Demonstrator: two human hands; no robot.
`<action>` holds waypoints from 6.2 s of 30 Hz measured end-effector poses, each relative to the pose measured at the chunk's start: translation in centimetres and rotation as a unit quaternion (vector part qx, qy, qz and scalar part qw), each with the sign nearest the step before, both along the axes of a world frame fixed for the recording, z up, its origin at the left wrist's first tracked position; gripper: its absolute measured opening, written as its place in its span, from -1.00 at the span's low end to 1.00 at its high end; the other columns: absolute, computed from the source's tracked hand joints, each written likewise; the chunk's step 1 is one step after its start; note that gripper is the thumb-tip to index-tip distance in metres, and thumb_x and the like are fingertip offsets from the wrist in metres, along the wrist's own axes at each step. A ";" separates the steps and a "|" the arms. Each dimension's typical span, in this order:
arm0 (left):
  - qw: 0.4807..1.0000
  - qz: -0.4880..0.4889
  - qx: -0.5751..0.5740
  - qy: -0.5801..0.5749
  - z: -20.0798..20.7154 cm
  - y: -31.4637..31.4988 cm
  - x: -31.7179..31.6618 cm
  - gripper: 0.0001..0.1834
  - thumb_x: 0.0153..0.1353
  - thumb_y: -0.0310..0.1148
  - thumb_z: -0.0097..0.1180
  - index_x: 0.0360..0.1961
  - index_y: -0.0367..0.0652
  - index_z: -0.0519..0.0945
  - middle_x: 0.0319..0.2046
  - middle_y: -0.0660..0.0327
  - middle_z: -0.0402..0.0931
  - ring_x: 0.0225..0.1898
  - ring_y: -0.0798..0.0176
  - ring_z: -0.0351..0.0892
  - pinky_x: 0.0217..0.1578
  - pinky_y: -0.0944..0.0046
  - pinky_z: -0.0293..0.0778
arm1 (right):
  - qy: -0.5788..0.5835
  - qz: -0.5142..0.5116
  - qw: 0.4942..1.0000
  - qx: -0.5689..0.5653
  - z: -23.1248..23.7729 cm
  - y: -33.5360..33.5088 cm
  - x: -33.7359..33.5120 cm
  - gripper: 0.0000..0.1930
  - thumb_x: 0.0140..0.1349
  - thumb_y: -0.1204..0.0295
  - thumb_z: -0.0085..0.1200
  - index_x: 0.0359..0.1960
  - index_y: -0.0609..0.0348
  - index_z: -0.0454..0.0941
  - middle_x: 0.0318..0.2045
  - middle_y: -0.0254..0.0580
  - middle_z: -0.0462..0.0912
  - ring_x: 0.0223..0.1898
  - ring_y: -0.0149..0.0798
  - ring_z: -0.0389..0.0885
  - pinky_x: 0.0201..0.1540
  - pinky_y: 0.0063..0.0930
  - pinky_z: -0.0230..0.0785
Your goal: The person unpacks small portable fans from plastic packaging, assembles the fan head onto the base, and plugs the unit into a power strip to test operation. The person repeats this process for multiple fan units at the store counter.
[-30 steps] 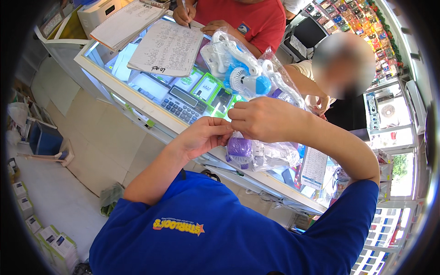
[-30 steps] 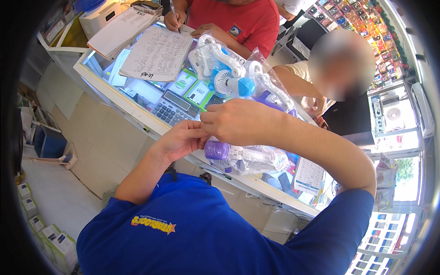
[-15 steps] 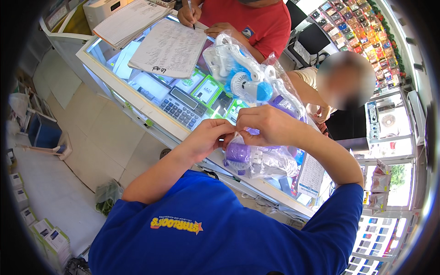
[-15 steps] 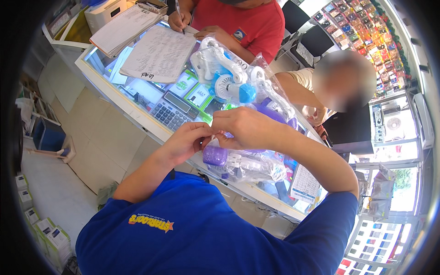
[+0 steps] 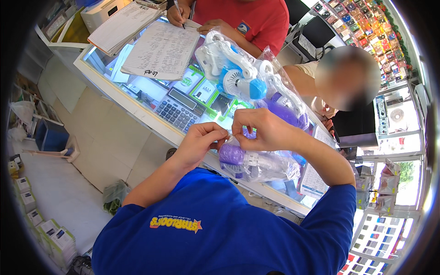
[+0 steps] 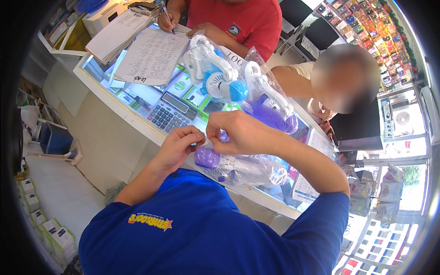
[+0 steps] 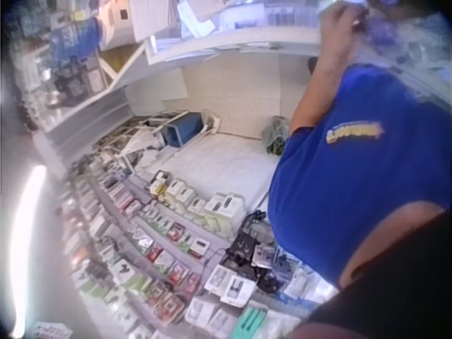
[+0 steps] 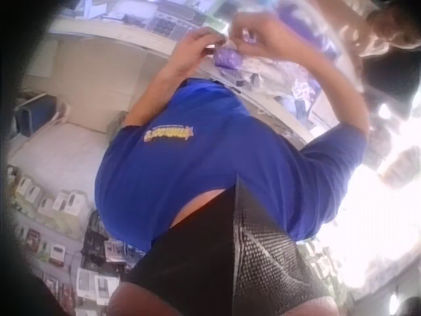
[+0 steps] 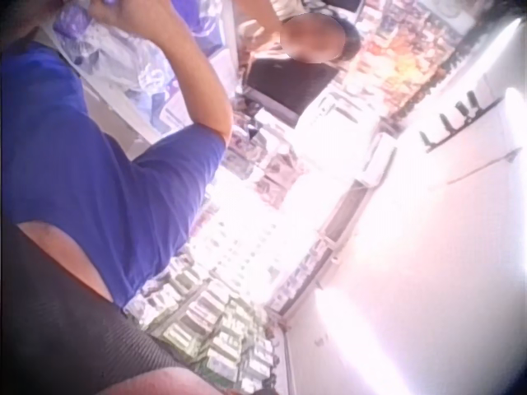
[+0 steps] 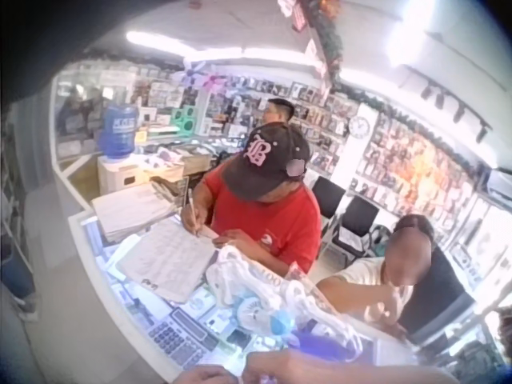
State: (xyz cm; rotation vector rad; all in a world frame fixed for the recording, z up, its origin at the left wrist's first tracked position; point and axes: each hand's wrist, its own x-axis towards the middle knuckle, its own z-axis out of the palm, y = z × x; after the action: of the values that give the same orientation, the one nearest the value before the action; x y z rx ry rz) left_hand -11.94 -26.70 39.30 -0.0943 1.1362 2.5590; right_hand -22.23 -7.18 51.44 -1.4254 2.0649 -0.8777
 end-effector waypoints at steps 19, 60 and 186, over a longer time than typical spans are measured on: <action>0.997 -0.026 -0.061 0.038 -0.2 0.0 -1.1 -0.84 0.42 -0.40 0.28 -0.24 -0.30 0.74 -0.35 0.31 0.68 -0.28 0.48 0.59 -0.17 0.39 0.50 | -0.113 -0.109 0.987 0.019 -1.2 0.4 -0.2 -0.89 0.25 0.46 0.26 -0.26 0.25 0.67 -0.34 -0.22 0.72 -0.32 -0.32 0.70 -0.23 -0.40 0.58; 0.996 0.070 -0.038 0.026 0.6 2.7 0.6 -0.81 0.48 -0.44 0.20 -0.33 -0.28 0.66 -0.44 0.38 0.56 -0.39 0.58 0.42 -0.33 0.46 0.33 | 0.250 0.074 0.964 -0.046 1.3 0.9 1.8 -0.79 0.00 0.50 0.27 -0.35 0.28 0.50 -0.39 -0.12 0.46 -0.39 -0.09 0.60 -0.38 -0.18 0.54; 0.838 0.040 -0.328 0.435 3.0 10.4 5.8 -0.08 -0.04 -0.26 0.67 0.36 -0.19 0.50 0.31 0.01 0.49 0.34 0.06 0.50 0.35 0.07 0.38 | 0.272 -0.555 0.782 -0.077 -0.6 22.0 32.1 -0.63 -0.06 0.62 0.43 -0.15 0.24 0.64 -0.09 -0.04 0.72 -0.07 0.00 0.72 0.01 -0.23 0.57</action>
State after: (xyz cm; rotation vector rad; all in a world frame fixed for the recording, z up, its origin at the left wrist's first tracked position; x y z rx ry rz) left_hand -6.15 -16.27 42.28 0.9673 2.3240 2.1336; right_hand 9.91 14.77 50.82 -0.3532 3.4231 -1.1182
